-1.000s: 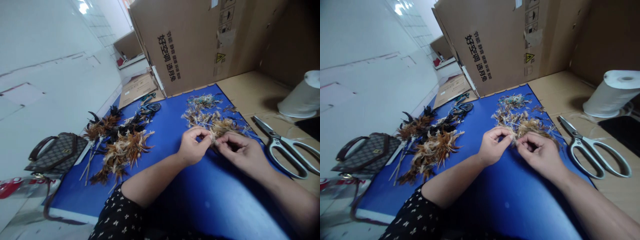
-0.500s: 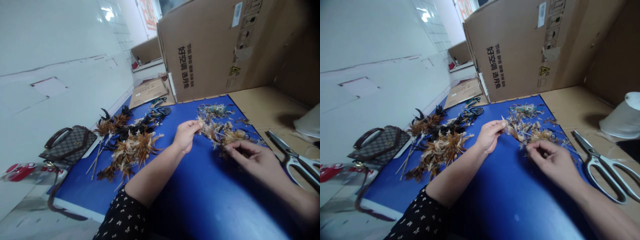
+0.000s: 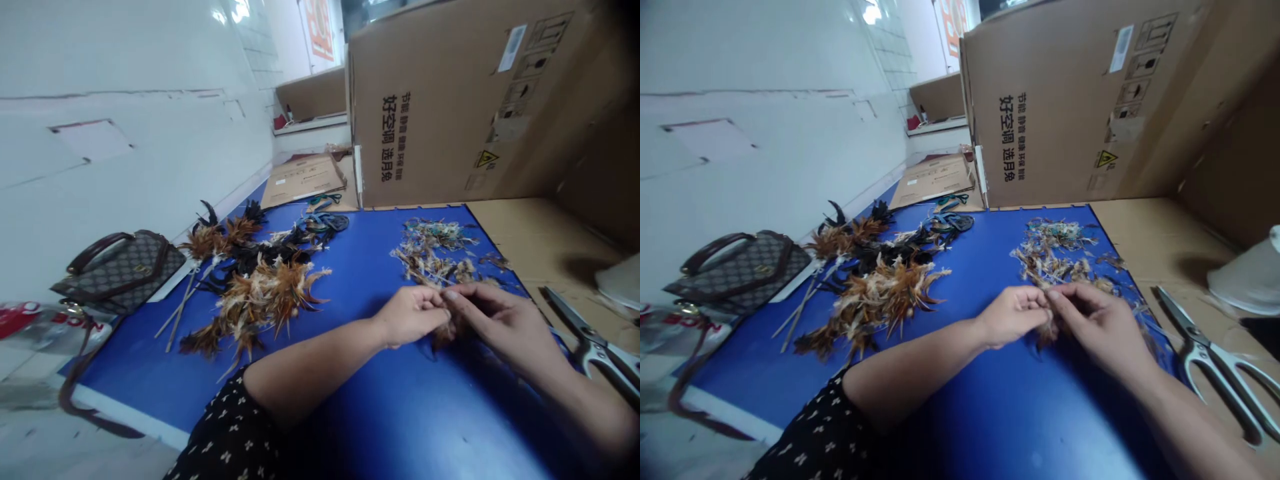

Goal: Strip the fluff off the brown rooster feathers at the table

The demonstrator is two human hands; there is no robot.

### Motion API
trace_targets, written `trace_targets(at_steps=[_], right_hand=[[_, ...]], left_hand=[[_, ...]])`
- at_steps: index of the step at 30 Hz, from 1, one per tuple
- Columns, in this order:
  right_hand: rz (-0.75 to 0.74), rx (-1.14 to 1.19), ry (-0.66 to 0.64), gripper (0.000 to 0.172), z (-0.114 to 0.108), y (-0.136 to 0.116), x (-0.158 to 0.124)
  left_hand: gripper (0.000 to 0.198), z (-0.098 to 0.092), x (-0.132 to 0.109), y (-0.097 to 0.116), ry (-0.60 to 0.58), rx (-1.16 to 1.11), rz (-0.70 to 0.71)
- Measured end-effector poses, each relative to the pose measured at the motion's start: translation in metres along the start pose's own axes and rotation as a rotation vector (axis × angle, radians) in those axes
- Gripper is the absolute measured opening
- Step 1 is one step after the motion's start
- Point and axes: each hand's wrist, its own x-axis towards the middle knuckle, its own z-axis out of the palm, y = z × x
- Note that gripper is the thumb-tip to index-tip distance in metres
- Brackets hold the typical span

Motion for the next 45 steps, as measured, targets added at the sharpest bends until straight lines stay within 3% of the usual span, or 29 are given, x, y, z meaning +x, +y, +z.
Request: trace_targets(at_steps=[4,8,15,20,22,26,30,33,36,40,45], right_hand=[[0.012,0.007,0.034,0.054,-0.001,0.012,-0.015],[-0.085,-0.064,0.085,0.049,0.001,0.021,-0.024],[-0.229,-0.145,0.162,0.036,-0.006,0.013,-0.032],[-0.279,-0.372,0.377,0.026,-0.029,0.024,-0.031],[-0.352,-0.462,0.397,0.022,-0.031,0.031,-0.030],[-0.490,-0.592,0.255,0.025,-0.021,0.043,-0.028],[-0.487,-0.904,0.096,0.040,-0.016,0.052,-0.028],[-0.403,-1.071,0.127,0.049,-0.019,0.055,-0.027],[-0.369,-1.083,0.208,0.050,-0.019,0.047,-0.023],[-0.448,-1.090,0.125,0.044,-0.001,0.023,0.001],[-0.352,-1.226,-0.081,0.045,0.023,0.014,0.043]], left_hand=[[0.018,0.008,-0.002,-0.010,-0.008,0.019,-0.076],[0.028,0.010,-0.004,-0.014,0.004,0.012,-0.089],[0.027,0.011,-0.014,-0.011,-0.015,0.033,-0.051],[0.045,0.002,-0.029,-0.009,0.095,-0.049,-0.051],[0.050,-0.003,-0.037,-0.008,0.183,-0.095,-0.037],[0.051,-0.009,-0.053,-0.008,0.333,-0.141,0.014],[0.050,-0.011,-0.065,-0.014,0.393,-0.186,0.027],[0.051,-0.010,-0.068,-0.021,0.416,-0.217,0.042],[0.052,-0.009,-0.064,-0.029,0.430,-0.244,0.068],[0.055,-0.010,-0.059,-0.035,0.444,-0.253,0.075],[0.054,-0.012,-0.057,-0.036,0.404,-0.227,0.055]])
